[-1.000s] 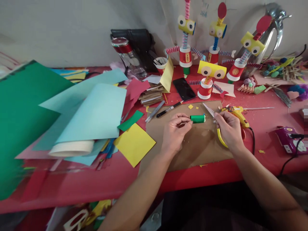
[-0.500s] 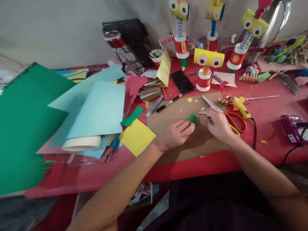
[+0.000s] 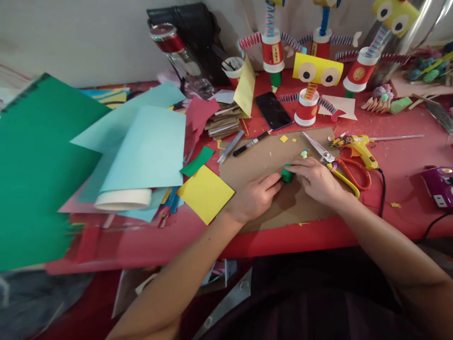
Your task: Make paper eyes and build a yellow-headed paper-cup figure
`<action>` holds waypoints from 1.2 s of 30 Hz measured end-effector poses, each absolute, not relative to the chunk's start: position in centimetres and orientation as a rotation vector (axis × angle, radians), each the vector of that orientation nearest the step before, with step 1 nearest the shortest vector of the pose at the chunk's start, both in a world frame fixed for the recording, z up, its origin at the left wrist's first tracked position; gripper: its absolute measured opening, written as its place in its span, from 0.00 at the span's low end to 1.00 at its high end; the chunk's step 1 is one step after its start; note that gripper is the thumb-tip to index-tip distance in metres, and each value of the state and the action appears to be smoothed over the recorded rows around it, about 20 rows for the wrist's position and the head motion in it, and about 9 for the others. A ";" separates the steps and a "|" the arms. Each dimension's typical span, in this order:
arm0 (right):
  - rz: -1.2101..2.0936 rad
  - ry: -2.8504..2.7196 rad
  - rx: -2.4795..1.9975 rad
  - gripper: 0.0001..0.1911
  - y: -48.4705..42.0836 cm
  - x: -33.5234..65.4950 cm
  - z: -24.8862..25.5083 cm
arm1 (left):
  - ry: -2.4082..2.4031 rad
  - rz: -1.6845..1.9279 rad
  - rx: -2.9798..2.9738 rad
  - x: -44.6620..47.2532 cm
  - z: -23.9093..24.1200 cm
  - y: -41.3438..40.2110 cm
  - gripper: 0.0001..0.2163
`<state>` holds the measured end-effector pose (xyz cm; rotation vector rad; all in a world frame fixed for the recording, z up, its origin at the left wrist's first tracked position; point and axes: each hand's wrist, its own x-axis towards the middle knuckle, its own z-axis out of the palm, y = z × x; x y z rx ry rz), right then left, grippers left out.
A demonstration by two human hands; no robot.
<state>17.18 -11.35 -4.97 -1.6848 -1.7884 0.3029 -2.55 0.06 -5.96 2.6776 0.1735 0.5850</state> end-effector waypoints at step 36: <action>0.362 -0.977 -1.598 0.02 -11.6 16.8 -2.9 | 0.789 0.521 1.952 -0.9 -3.7 -2.4 0.11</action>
